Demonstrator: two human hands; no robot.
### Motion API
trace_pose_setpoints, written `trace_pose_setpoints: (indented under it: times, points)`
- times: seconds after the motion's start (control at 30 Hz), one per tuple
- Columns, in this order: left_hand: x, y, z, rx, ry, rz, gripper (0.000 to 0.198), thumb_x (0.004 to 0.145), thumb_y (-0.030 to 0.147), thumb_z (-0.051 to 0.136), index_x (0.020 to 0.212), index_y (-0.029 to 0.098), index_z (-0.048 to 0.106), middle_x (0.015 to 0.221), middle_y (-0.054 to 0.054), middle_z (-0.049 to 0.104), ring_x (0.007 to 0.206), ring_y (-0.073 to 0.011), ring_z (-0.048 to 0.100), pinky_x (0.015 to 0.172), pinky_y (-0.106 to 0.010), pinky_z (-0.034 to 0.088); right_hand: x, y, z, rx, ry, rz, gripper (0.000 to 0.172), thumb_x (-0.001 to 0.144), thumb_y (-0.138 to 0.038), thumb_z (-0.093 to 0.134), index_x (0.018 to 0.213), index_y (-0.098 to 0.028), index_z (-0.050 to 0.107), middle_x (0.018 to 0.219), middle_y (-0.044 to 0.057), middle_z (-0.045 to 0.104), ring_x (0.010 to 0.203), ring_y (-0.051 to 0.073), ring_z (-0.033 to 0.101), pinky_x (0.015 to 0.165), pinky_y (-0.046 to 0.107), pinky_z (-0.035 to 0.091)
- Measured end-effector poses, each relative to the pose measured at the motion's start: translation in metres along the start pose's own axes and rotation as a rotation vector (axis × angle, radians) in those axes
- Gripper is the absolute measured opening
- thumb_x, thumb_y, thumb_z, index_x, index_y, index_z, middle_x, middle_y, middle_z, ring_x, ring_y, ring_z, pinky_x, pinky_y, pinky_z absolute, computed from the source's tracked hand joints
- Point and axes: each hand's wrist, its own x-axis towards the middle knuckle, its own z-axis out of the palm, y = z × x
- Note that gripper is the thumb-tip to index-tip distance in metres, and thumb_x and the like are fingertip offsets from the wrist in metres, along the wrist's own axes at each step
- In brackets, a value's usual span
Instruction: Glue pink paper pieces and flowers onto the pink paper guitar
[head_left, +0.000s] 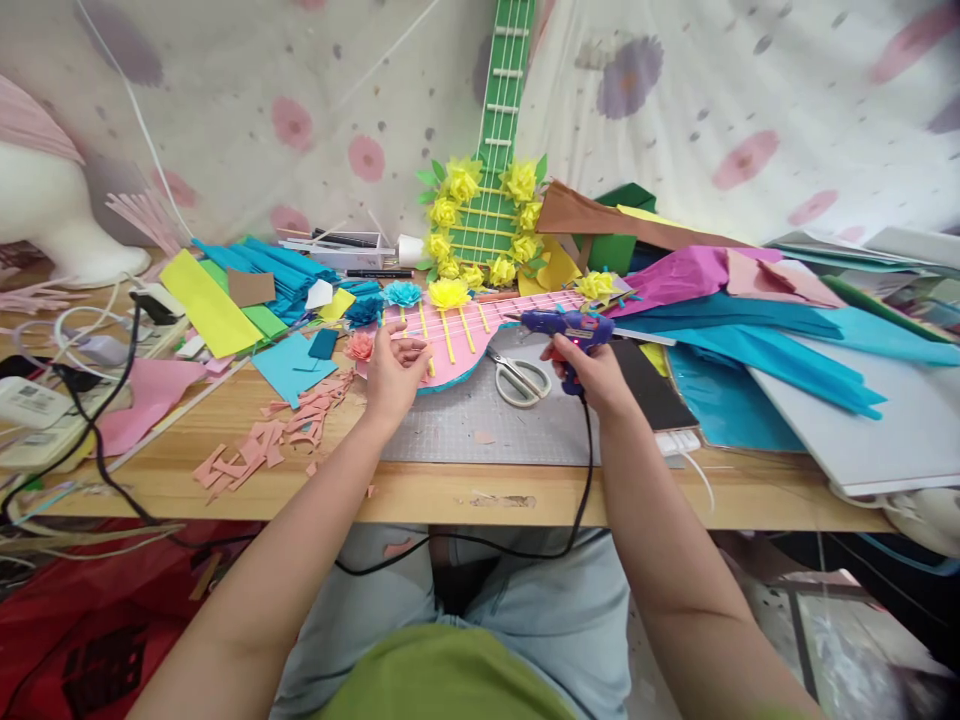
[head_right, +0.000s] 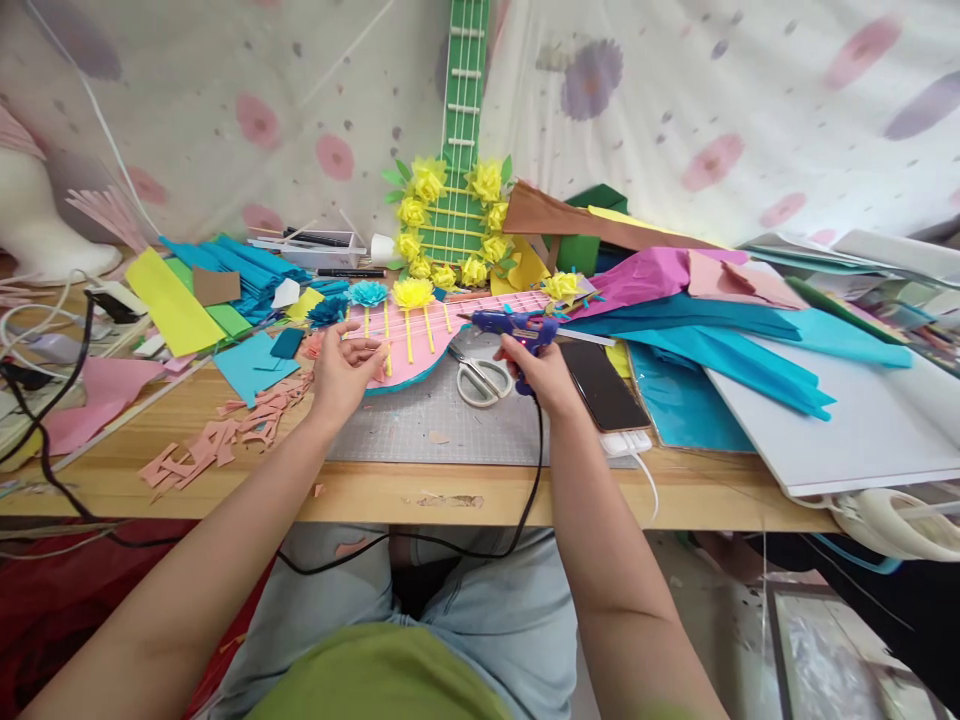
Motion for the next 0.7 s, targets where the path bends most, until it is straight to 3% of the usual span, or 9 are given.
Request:
trace_pose_setpoints:
  times: [0.17, 0.27, 0.7]
  points:
    - [-0.003, -0.005, 0.007, -0.081, 0.094, -0.052, 0.054, 0.060, 0.015, 0.075, 0.101, 0.022, 0.040, 0.071, 0.004, 0.063, 0.058, -0.0106, 0.063, 0.056, -0.022, 0.052, -0.002, -0.016, 0.045, -0.074, -0.221, 0.011, 0.048, 0.068, -0.063, 0.063, 0.063, -0.016, 0.061, 0.049, -0.002, 0.049, 0.045, 0.008, 0.041, 0.046, 0.024, 0.033]
    - [-0.007, -0.004, 0.004, -0.057, 0.136, -0.069, 0.052, 0.062, 0.012, 0.072, 0.102, 0.022, 0.040, 0.070, 0.004, 0.064, 0.058, -0.0110, 0.064, 0.056, -0.022, 0.052, -0.005, -0.016, 0.061, -0.114, -0.249, -0.011, 0.049, 0.068, -0.065, 0.062, 0.061, -0.017, 0.058, 0.048, -0.002, 0.048, 0.046, 0.009, 0.043, 0.048, 0.024, 0.034]
    - [-0.014, -0.012, -0.003, -0.012, 0.175, -0.021, 0.053, 0.064, 0.010, 0.069, 0.105, 0.021, 0.038, 0.070, 0.004, 0.065, 0.064, -0.0120, 0.066, 0.060, -0.024, 0.053, -0.012, 0.008, 0.073, -0.229, -0.226, -0.030, 0.046, 0.072, -0.065, 0.059, 0.067, -0.019, 0.057, 0.057, 0.000, 0.057, 0.049, 0.009, 0.046, 0.048, 0.023, 0.036]
